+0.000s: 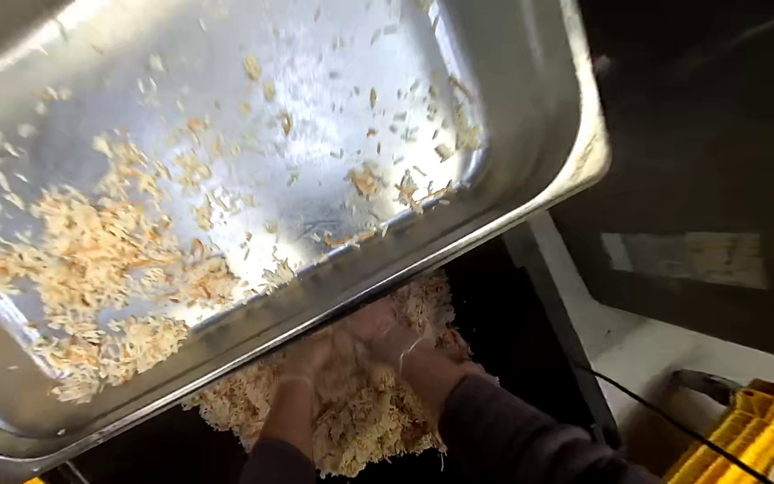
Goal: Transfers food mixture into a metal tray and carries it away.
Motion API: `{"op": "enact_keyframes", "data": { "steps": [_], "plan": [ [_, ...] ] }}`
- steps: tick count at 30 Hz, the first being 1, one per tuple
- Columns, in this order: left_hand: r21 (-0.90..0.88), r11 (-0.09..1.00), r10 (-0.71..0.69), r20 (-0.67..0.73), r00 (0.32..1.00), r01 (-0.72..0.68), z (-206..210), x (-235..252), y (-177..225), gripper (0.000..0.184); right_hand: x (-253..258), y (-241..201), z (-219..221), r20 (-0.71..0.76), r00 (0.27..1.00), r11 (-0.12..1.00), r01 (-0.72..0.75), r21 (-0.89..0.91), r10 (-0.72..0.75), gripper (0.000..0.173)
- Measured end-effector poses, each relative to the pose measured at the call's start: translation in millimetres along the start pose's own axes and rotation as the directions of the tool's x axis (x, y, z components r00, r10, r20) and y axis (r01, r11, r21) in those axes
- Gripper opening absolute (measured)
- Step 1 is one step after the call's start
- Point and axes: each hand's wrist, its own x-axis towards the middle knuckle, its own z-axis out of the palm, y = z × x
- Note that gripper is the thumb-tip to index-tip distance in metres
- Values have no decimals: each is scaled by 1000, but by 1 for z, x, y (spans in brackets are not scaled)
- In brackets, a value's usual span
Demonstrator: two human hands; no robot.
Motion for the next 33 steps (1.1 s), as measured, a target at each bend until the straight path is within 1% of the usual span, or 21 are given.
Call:
{"op": "enact_keyframes", "data": {
  "steps": [2,4,5,6,7,8,9,10,12,14,16,19,20,22,24,26,28,29,31,32,33],
  "plan": [
    [29,995,-99,133,986,96,22,-8,-31,51,-12,7,28,166,981,983,-121,138,98,69],
    [104,988,-137,244,960,115,32,-25,-61,50,-30,25,52,294,954,925,-163,342,59,82],
    [81,988,-146,263,954,129,34,-34,-74,53,-43,33,55,324,945,879,-192,437,45,87],
    [-25,986,-153,255,955,165,34,-42,-85,60,-54,41,54,319,947,821,-218,528,46,90],
    [-217,953,-167,207,964,211,34,-50,-97,69,-65,49,52,284,957,754,-230,615,60,88],
    [-420,882,-160,158,974,213,34,-57,-106,75,-69,57,51,227,972,670,-213,711,68,85],
    [-562,805,-152,116,982,191,35,-59,-109,75,-67,63,49,194,976,588,-212,781,94,84],
    [-625,763,-141,91,986,167,36,-55,-106,76,-60,65,49,200,972,532,-234,814,123,85],
    [-644,749,-120,98,988,155,39,-33,-92,82,-32,58,57,218,956,494,-289,820,198,87],
    [-646,742,-147,106,983,181,44,-10,-83,84,-14,48,65,266,923,551,-380,743,279,103],
    [-662,726,-130,133,983,186,53,-1,-90,82,-15,49,71,297,909,605,-417,678,294,106],
    [-712,697,10,133,991,89,50,-11,-91,72,-24,39,66,278,946,688,-312,655,165,81],
    [-733,678,55,118,992,49,49,-22,-88,65,-32,32,67,266,956,683,-278,676,126,75],
    [-732,680,49,81,996,26,41,-50,-84,60,-53,19,71,282,954,617,-280,736,96,82],
    [-738,675,-9,-20,1000,-9,34,-80,-82,69,-87,8,69,289,949,518,-310,797,124,87],
    [-769,633,-16,-124,992,-86,26,-123,-74,79,-134,-5,51,257,959,408,-285,868,122,77],
    [-785,586,21,-231,973,-199,6,-175,-59,70,-186,-29,22,160,982,318,-185,930,105,72],
    [-809,528,48,-275,960,-258,-6,-202,-50,60,-212,-42,6,97,990,293,-122,948,97,73],
    [-848,323,152,-393,907,-421,-29,-252,-29,27,-256,-67,-26,-19,996,248,-3,969,83,77],
    [-837,214,229,-457,859,-503,-40,-269,-20,18,-270,-80,-39,-83,994,222,65,973,73,77],
    [-826,133,264,-503,823,-548,-53,-280,-9,20,-279,-94,-49,-148,986,182,134,974,69,74]
  ]
}}
